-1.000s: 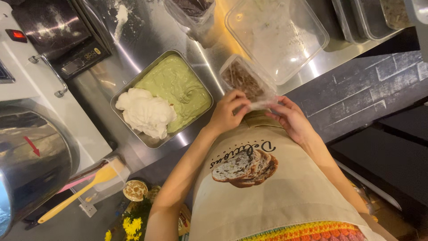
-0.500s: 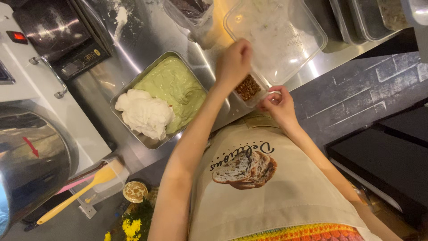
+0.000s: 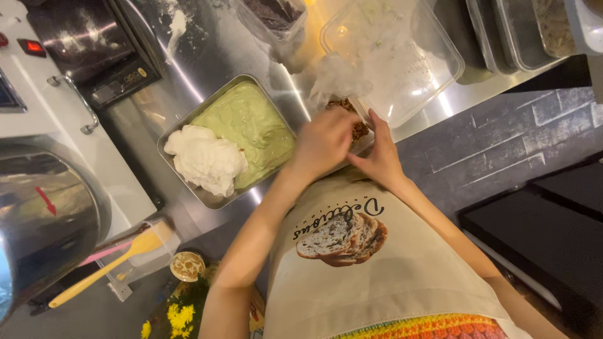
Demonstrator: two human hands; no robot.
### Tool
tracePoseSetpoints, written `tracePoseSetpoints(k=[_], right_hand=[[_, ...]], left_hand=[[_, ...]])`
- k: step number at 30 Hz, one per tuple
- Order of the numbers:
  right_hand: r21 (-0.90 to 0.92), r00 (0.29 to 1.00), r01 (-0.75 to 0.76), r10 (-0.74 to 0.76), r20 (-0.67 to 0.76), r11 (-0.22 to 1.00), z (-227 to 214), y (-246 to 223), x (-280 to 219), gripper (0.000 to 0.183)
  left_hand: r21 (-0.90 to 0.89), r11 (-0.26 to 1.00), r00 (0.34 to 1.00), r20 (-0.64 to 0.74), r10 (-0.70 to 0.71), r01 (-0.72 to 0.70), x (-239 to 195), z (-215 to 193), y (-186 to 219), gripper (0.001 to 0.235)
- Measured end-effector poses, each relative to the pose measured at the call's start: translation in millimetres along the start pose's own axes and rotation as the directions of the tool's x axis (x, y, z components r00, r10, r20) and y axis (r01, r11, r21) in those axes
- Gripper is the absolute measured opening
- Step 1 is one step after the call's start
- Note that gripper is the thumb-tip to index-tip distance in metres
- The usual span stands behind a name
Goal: The person retrieves a plastic bag of crumbled brown topping from a refrigerator and adds it to a metal tray containing a green base and a white cream. They then add a dark crumbly ingredient from another bag and mix the contents with a yellow spatula.
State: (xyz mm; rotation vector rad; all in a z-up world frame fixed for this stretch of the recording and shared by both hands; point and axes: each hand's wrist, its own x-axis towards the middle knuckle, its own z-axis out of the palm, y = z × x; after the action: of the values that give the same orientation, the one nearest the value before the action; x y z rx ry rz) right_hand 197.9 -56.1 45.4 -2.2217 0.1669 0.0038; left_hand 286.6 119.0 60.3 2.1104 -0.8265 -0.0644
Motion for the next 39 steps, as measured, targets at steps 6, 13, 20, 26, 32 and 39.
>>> tracePoseSetpoints(k=[6, 13, 20, 26, 32, 39], right_hand=[[0.021, 0.999, -0.035, 0.035, 0.022, 0.999, 7.6, 11.0, 1.6, 0.1], [-0.027, 0.999, 0.017, -0.015, 0.044, 0.999, 6.3, 4.7, 2.2, 0.101], [-0.013, 0.998, -0.012, 0.013, 0.06, 1.0, 7.2, 3.8, 4.6, 0.103], [-0.021, 0.999, 0.005, -0.004, 0.044, 1.0, 7.6, 3.5, 6.9, 0.104], [-0.027, 0.999, -0.026, 0.027, 0.035, 0.999, 9.4, 5.2, 9.2, 0.103], [-0.073, 0.999, 0.04, -0.038, 0.029, 0.997, 11.8, 10.3, 13.2, 0.105]], left_hand=[[0.443, 0.894, 0.979, 0.148, -0.139, 0.06, 27.5, 65.4, -13.1, 0.028], [0.412, 0.893, 0.954, 0.145, -0.26, 0.181, 25.6, 84.9, -17.0, 0.03], [0.342, 0.924, 0.946, 0.204, -0.251, 0.171, 25.5, 100.5, -30.3, 0.013], [0.249, 0.956, 0.948, 0.234, -0.214, 0.154, 29.1, 82.6, -32.4, 0.015], [0.105, 0.979, 0.969, 0.158, -0.189, 0.174, 40.0, 52.8, -27.9, 0.01], [0.08, 0.97, 0.943, 0.231, -0.242, 0.229, 46.7, 49.6, -30.8, 0.008]])
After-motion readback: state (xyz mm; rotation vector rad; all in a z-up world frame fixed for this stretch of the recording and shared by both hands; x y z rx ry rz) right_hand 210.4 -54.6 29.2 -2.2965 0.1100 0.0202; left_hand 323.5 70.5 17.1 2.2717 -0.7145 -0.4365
